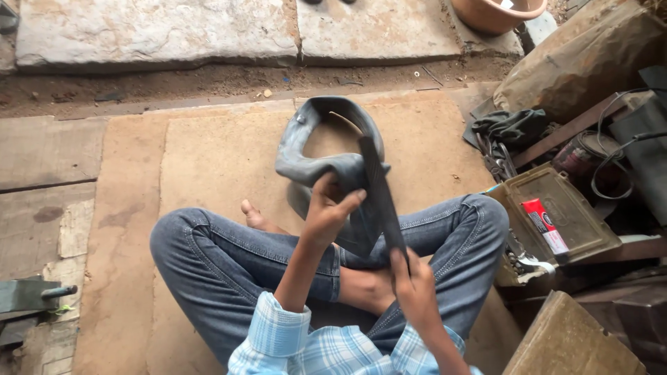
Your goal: Scraping the surface of a rubber inner tube with a rasp to prepare for patching.
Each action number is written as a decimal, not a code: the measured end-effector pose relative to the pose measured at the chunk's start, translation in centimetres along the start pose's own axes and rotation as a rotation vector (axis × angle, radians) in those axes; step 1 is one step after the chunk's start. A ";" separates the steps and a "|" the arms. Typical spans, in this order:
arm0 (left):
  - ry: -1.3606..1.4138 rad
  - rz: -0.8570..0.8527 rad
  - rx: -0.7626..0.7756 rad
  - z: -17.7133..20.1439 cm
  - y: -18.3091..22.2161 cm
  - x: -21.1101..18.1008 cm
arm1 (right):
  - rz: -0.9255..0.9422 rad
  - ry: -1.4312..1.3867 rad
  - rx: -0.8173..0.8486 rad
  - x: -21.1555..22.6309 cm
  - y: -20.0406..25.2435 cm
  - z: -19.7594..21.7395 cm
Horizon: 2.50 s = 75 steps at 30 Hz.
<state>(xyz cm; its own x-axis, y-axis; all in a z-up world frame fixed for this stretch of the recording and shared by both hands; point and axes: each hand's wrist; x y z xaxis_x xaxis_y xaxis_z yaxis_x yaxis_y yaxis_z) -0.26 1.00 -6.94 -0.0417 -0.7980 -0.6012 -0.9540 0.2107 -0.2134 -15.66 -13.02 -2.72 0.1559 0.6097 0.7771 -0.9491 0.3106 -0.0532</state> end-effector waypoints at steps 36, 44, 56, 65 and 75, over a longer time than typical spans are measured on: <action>-0.295 0.042 -0.031 1.7 0.7 4.4 | -0.425 -0.531 0.311 0.6 -6.0 1.3; -0.153 0.084 0.085 -2.1 -0.1 -0.5 | -0.415 -1.219 0.603 -0.6 -4.3 3.0; -0.104 0.070 0.021 -1.7 0.7 0.5 | -0.173 -0.232 0.125 0.7 -5.2 0.8; -0.160 0.125 -0.034 -0.4 -0.7 3.5 | 0.166 0.186 -0.062 -7.6 -3.5 -0.1; 0.227 -0.034 -0.201 -0.2 -2.0 -4.0 | -0.287 -0.288 0.369 -4.1 -0.5 1.7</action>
<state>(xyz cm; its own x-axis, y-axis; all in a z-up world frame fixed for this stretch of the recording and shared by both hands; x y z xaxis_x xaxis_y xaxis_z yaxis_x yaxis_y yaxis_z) 1.79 3.64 -3.98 -0.0528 -0.9132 -0.4041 -0.9947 0.0839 -0.0596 -16.33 -16.92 -4.78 0.3908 0.2974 0.8711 -0.9205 0.1274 0.3694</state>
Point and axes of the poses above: each hand's wrist, its own y-axis away from the middle knuckle, its own z-axis out of the back of the hand, x = y × z, and after that the axes turned 13 degrees about y, right-handed
